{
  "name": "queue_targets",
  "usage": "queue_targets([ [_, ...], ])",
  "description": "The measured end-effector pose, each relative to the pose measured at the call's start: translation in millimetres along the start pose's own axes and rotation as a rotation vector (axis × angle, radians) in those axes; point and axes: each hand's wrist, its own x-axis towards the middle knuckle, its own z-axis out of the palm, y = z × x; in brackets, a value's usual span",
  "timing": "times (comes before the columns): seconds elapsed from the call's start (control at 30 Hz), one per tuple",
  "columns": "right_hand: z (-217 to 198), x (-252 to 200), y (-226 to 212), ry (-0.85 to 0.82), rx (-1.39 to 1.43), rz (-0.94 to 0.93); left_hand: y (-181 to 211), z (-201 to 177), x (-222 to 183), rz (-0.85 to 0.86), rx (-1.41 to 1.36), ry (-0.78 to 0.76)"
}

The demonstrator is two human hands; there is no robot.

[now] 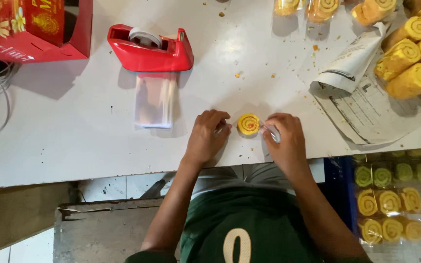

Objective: The person picks up individual yellow roll cakes by hand, inserts them into clear plastic sleeves, and seals each sleeve with adhesive tape from a dispenser. They then place the packaged cakes into a blue plastic crate.

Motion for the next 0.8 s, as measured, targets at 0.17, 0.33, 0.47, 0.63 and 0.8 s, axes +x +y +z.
queue_targets([
  [0.17, -5.5, 4.4, -36.1, -0.040, 0.386, 0.162, 20.8, -14.9, -0.1, -0.134, -0.322, 0.027],
  [0.33, -0.8, 5.3, -38.4, -0.052, 0.327, 0.060, 32.7, -14.9, -1.8, -0.161, -0.531, 0.003],
  [0.47, 2.3, 10.1, -31.5, -0.057, 0.278, 0.044, 26.6, -5.4, -1.8, -0.103, -0.461, 0.011],
  [0.63, 8.6, 14.2, -25.7, -0.021, 0.309, 0.044, 19.4, 3.0, -1.6, -0.065, -0.375, 0.006],
  [0.8, 7.5, 19.4, -26.7, 0.057, 0.337, -0.001, 29.7, -1.6, 5.0, -0.016, -0.302, -0.012],
])
